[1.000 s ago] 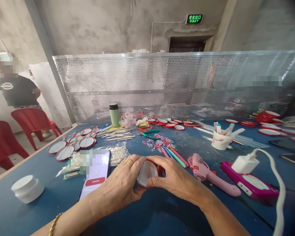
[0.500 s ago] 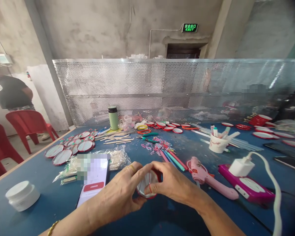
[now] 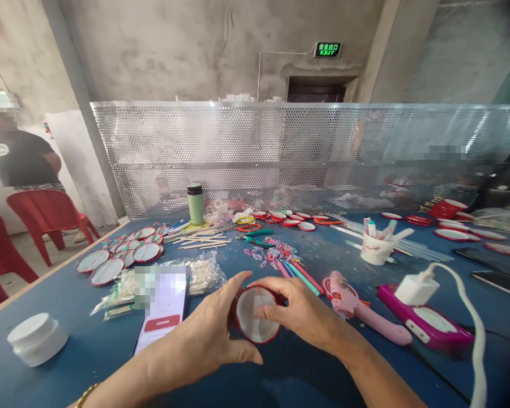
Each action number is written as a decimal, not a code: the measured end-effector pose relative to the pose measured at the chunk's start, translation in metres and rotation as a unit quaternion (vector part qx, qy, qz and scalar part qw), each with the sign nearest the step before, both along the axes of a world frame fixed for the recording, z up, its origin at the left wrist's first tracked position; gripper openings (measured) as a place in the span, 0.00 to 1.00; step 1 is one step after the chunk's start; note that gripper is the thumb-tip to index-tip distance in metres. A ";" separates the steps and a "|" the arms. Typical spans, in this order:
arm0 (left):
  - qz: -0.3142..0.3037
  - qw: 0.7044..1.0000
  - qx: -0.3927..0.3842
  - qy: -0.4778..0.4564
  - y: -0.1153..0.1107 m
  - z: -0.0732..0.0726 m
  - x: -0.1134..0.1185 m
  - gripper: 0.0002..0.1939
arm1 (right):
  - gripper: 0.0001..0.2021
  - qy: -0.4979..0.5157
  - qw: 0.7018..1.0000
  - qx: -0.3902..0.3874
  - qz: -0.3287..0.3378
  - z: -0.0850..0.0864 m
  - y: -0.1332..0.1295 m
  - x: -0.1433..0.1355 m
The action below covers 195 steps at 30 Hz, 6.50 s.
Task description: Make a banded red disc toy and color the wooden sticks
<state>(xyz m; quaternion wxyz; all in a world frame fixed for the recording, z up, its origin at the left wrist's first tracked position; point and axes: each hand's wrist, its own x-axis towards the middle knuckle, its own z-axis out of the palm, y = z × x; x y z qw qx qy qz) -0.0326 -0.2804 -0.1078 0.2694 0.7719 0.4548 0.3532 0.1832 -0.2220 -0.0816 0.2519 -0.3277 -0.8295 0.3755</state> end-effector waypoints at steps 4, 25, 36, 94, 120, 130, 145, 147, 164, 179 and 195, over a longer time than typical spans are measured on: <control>-0.057 0.960 -0.222 -0.160 0.006 0.018 -0.005 0.24 | 0.11 -0.005 1.000 0.021 0.000 0.001 -0.001 0.002; -0.032 0.944 -0.289 -0.155 0.005 0.011 0.005 0.16 | 0.28 -0.066 0.994 0.091 0.007 -0.003 -0.009 -0.007; -0.010 0.951 -0.265 -0.159 0.004 0.007 0.006 0.17 | 0.14 -0.100 0.993 0.058 -0.027 0.003 -0.013 -0.013; 0.159 0.947 -0.077 -0.267 0.006 0.027 -0.007 0.25 | 0.20 0.157 0.976 -0.150 -0.023 -0.009 -0.013 -0.020; 0.144 0.924 -0.096 -0.341 0.003 0.029 0.002 0.28 | 0.21 0.245 0.910 -0.333 0.004 -0.009 -0.023 -0.030; 0.118 0.931 -0.139 -0.316 0.001 0.028 0.004 0.26 | 0.16 0.284 0.889 -0.360 0.001 -0.013 -0.019 -0.032; 0.072 0.964 -0.167 -0.193 -0.002 0.008 0.009 0.26 | 0.07 0.127 0.927 0.328 -0.132 -0.018 -0.017 -0.025; 0.066 0.968 -0.167 -0.174 -0.002 0.006 0.009 0.20 | 0.07 0.105 0.924 0.352 -0.111 -0.021 -0.016 -0.027; 0.028 0.959 -0.251 -0.128 -0.004 0.018 0.005 0.16 | 0.10 0.031 0.873 0.481 -0.076 -0.017 -0.021 -0.024; 0.043 0.972 -0.212 -0.085 0.000 0.015 -0.001 0.16 | 0.07 0.055 0.903 0.415 -0.094 -0.019 -0.022 -0.024; 0.137 0.877 0.382 0.257 -0.010 -0.007 -0.004 0.15 | 0.12 0.233 0.963 -0.100 -0.096 -0.003 -0.030 -0.030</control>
